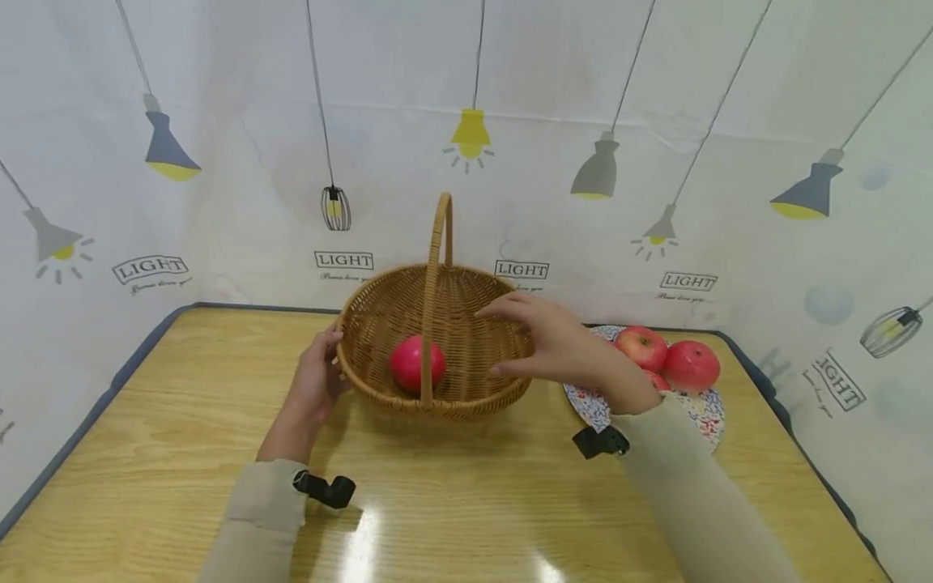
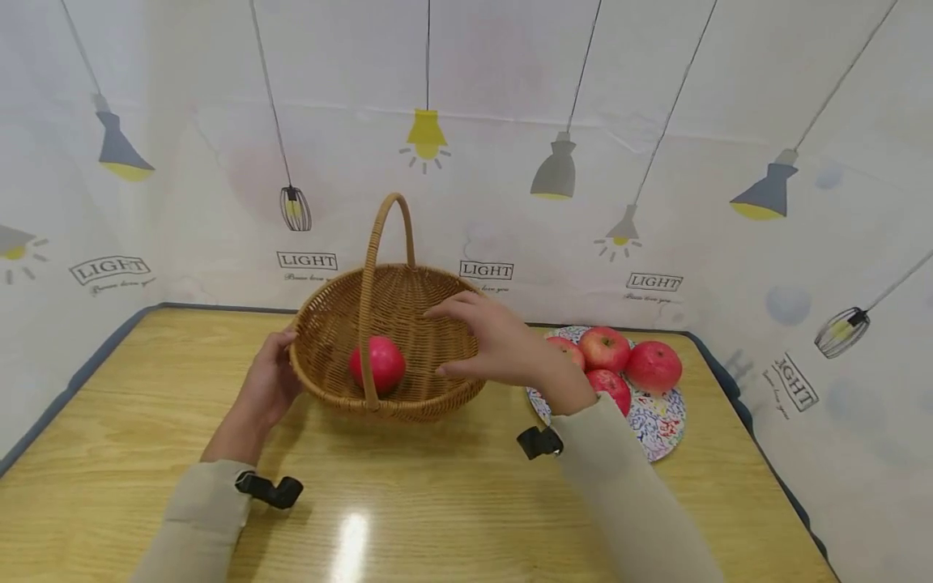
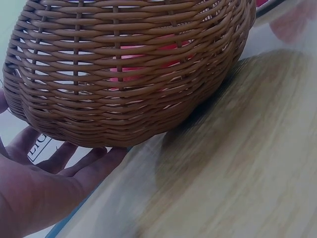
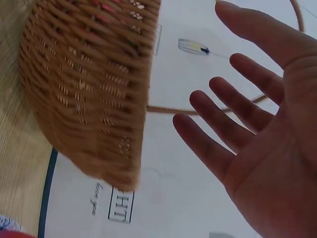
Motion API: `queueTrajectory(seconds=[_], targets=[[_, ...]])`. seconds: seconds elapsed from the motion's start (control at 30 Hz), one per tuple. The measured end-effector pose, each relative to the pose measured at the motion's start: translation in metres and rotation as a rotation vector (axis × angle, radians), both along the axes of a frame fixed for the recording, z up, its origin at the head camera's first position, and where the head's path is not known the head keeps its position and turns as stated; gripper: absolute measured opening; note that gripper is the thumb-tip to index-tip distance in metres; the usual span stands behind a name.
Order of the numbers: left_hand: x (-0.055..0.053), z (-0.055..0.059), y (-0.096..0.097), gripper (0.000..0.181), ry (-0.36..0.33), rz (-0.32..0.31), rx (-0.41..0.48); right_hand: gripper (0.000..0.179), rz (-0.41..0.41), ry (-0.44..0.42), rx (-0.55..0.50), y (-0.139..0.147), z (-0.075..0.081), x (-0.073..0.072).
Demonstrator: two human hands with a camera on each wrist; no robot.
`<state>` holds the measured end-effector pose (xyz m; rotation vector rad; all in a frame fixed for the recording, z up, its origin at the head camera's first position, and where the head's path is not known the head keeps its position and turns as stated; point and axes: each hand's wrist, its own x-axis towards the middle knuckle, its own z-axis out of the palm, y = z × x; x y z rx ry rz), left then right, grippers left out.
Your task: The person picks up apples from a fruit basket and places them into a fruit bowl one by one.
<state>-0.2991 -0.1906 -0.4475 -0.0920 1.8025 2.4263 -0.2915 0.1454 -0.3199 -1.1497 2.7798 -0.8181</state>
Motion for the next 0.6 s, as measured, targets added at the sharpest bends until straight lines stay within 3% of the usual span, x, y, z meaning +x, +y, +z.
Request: queueTrajectory(seconds=[0.2, 0.47, 0.6], targets=[[0.0, 0.002, -0.001, 0.065, -0.009, 0.004, 0.003, 0.064, 0.094, 0.006, 0.089, -0.033, -0.005, -0.016], [-0.001, 0.008, 0.002, 0.065, -0.022, 0.002, -0.001, 0.069, 0.111, -0.034, 0.211, -0.063, -0.02, -0.033], [-0.001, 0.008, 0.001, 0.063, -0.032, 0.004, 0.003, 0.07, 0.129, -0.015, 0.247, -0.074, -0.032, -0.04]])
